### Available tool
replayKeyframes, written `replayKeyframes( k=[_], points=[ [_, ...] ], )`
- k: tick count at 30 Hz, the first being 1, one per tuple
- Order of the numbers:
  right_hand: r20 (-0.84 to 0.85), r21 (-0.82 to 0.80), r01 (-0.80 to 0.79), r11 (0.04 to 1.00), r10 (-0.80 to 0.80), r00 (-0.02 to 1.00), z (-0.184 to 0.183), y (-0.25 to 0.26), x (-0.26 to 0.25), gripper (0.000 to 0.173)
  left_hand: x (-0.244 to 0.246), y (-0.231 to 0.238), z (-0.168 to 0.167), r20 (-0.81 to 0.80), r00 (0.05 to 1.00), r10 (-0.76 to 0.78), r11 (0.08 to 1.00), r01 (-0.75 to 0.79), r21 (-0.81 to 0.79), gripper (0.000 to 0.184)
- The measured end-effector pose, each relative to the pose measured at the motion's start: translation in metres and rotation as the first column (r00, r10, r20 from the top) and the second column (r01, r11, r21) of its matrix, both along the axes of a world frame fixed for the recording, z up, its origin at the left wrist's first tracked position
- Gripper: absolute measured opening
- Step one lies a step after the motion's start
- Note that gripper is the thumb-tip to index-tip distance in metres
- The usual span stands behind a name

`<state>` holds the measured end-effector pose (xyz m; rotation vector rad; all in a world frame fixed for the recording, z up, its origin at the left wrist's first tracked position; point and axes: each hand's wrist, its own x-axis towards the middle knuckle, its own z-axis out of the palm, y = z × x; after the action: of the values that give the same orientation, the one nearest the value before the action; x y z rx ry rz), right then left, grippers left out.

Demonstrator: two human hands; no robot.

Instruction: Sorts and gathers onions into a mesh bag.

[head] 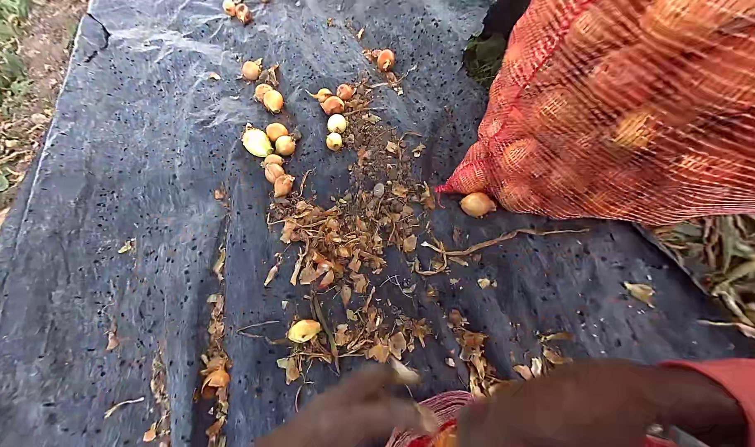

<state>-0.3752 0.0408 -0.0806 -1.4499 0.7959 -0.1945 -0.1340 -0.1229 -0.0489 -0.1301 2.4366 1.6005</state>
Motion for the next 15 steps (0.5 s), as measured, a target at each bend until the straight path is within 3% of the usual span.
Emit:
replayKeyframes(
  k=[1, 2, 3, 4, 6, 7, 10, 12, 15],
  points=[
    [-0.097, -0.047, 0.211, 0.976, -0.215, 0.972, -0.008, -0.008, -0.015, 0.042, 0.001, -0.011, -0.021, -0.02, 0.989, 0.145, 0.944, -0.144, -0.297, 0.037],
    [-0.221, -0.164, 0.415, 0.895, -0.444, 0.868, -0.017, -0.017, -0.03, 0.029, 0.001, -0.023, -0.044, -0.02, 0.963, 0.268, 0.807, -0.236, -0.541, 0.031],
    [-0.342, -0.35, 0.519, 0.78, -0.622, 0.704, -0.029, -0.027, -0.045, 0.022, 0.0, -0.033, -0.064, 0.035, 0.934, 0.356, 0.704, -0.244, -0.667, 0.032],
    [-0.445, -0.519, 0.499, 0.694, -0.718, 0.536, -0.04, -0.037, -0.061, 0.025, 0.0, -0.041, -0.078, 0.131, 0.907, 0.401, 0.667, -0.19, -0.72, 0.033],
    [-0.564, -0.685, 0.347, 0.64, -0.768, 0.304, -0.065, -0.051, -0.092, 0.033, 0.001, -0.046, -0.097, 0.274, 0.874, 0.402, 0.678, -0.082, -0.731, 0.037],
    [-0.576, -0.731, 0.264, 0.629, -0.777, 0.254, -0.08, -0.056, -0.106, 0.032, 0.002, -0.045, -0.103, 0.302, 0.861, 0.409, 0.683, -0.07, -0.727, 0.038],
    [-0.59, -0.774, 0.094, 0.626, -0.767, 0.251, -0.12, -0.076, -0.124, 0.024, 0.002, -0.049, -0.102, 0.313, 0.809, 0.498, 0.652, -0.111, -0.75, 0.037],
    [-0.687, -0.692, 0.095, 0.716, -0.693, 0.218, -0.123, -0.084, -0.119, 0.028, -0.014, -0.073, -0.091, 0.256, 0.769, 0.585, 0.577, -0.174, -0.798, 0.029],
    [-0.786, -0.548, 0.238, 0.802, -0.591, 0.182, -0.114, -0.089, -0.111, 0.041, -0.054, -0.139, -0.073, 0.14, 0.729, 0.67, 0.42, -0.216, -0.881, 0.03]
  ],
)
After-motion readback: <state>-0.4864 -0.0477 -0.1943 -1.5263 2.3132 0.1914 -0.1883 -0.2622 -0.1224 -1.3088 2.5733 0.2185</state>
